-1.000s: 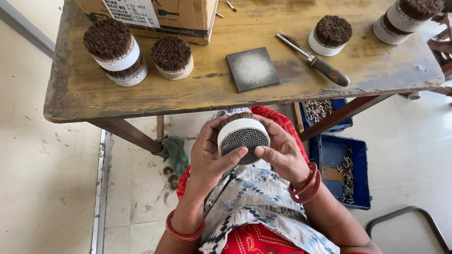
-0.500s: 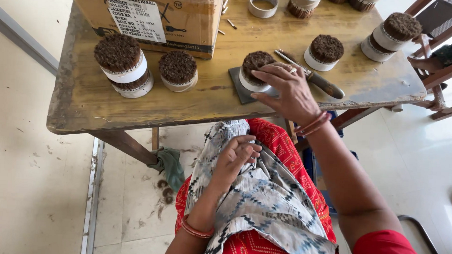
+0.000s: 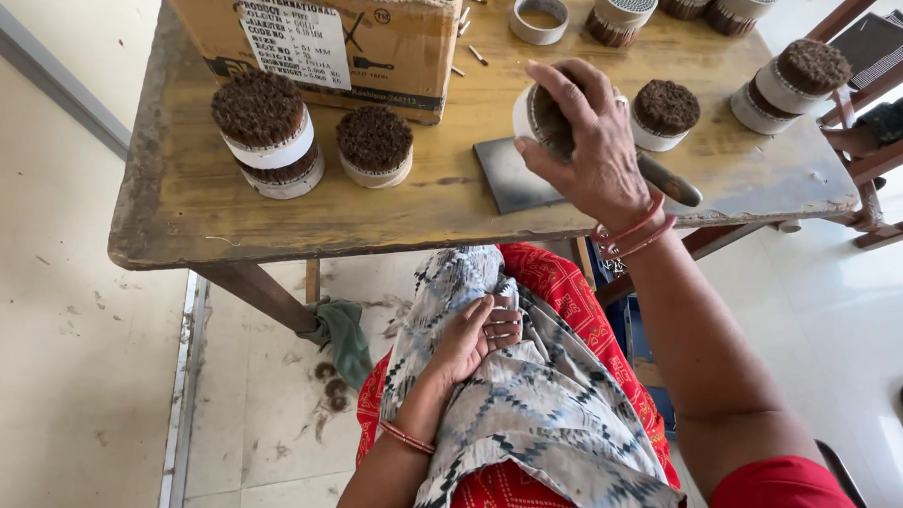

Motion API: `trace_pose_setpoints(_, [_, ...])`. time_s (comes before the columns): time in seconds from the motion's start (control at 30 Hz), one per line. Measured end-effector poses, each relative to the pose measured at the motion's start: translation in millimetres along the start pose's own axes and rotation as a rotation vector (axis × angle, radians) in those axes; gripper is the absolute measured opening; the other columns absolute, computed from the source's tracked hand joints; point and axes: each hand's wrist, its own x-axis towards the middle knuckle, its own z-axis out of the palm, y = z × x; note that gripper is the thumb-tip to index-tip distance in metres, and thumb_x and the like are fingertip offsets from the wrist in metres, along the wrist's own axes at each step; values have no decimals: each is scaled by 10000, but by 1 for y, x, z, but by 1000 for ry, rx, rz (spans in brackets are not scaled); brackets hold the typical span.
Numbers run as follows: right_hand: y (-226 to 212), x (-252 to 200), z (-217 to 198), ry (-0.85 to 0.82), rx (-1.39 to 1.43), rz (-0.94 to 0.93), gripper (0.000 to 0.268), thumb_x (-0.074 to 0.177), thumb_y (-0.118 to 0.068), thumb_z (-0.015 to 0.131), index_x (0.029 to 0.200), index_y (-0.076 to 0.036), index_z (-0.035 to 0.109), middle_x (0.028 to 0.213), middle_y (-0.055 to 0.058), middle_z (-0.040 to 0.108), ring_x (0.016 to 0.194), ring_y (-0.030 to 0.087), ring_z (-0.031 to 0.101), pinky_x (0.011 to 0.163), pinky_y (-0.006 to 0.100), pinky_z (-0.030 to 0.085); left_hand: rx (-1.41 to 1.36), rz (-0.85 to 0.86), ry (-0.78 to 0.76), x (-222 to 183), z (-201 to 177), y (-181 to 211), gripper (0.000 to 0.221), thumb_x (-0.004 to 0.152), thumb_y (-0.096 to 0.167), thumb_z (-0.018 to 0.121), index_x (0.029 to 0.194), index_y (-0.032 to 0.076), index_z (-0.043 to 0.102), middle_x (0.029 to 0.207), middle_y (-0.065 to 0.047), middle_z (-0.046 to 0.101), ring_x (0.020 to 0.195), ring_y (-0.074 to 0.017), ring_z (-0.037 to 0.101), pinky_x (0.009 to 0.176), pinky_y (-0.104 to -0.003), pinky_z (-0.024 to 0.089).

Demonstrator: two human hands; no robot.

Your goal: The recorder is combing and prepping the bristles of industrial brush heads at a workbench.

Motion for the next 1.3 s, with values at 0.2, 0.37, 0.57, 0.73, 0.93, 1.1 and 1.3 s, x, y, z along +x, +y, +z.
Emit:
trace_pose_setpoints(0.2, [4,4,7,-370,-141,26,691,877,-471,764,1481,-227,533,1406,135,551,1171,353,602,996,607,397,-13,9,7,-1,-3,-2,453,1045,393,594,1279,5,575,1085,-177,722,954,-262,741,883,-432,630])
trace_pose_setpoints(0.37, [10,-6,24,-165,-98,-46,618,954,-490,726,1478,-212,554,1421,171,547,1219,384,583,1025,565,402,-17,8,33,-4,-5,-1,456,1039,401,591,1272,9,576,1083,-171,726,948,-260,740,884,-435,632])
trace_pose_setpoints(0.57, [10,3,26,-165,-164,42,625,927,-530,711,1436,-196,569,1365,161,593,1170,372,624,989,580,422,-29,5,20,4,-4,3,459,1040,409,580,1265,9,587,1079,-174,729,954,-265,743,885,-437,632])
trace_pose_setpoints(0.73, [7,4,12,-274,-266,174,687,1001,-616,668,1505,-171,523,1356,187,596,1125,381,637,956,569,498,-21,18,1,-6,4,7,464,1045,412,567,1254,-1,588,1084,-187,736,949,-283,746,883,-445,633])
trace_pose_setpoints(0.93, [0,0,9,-449,-167,12,729,886,-557,701,1502,-230,489,1447,225,484,1073,377,625,874,553,505,-27,23,5,-4,-1,0,451,1061,397,554,1260,-6,594,1097,-188,734,966,-279,741,899,-448,631])
trace_pose_setpoints(1.1, [5,2,13,-213,-36,-43,669,907,-437,757,1506,-210,565,1420,172,548,1254,390,580,1065,552,449,-33,5,30,-7,4,6,447,1054,403,557,1262,8,588,1087,-179,729,977,-280,741,894,-450,631])
trace_pose_setpoints(1.3, [4,4,16,-316,-92,37,646,869,-466,761,1442,-224,587,1396,116,596,1215,359,605,1026,553,427,-30,12,31,-4,-3,0,478,1053,407,570,1279,-13,595,1090,-185,733,969,-285,745,893,-448,629])
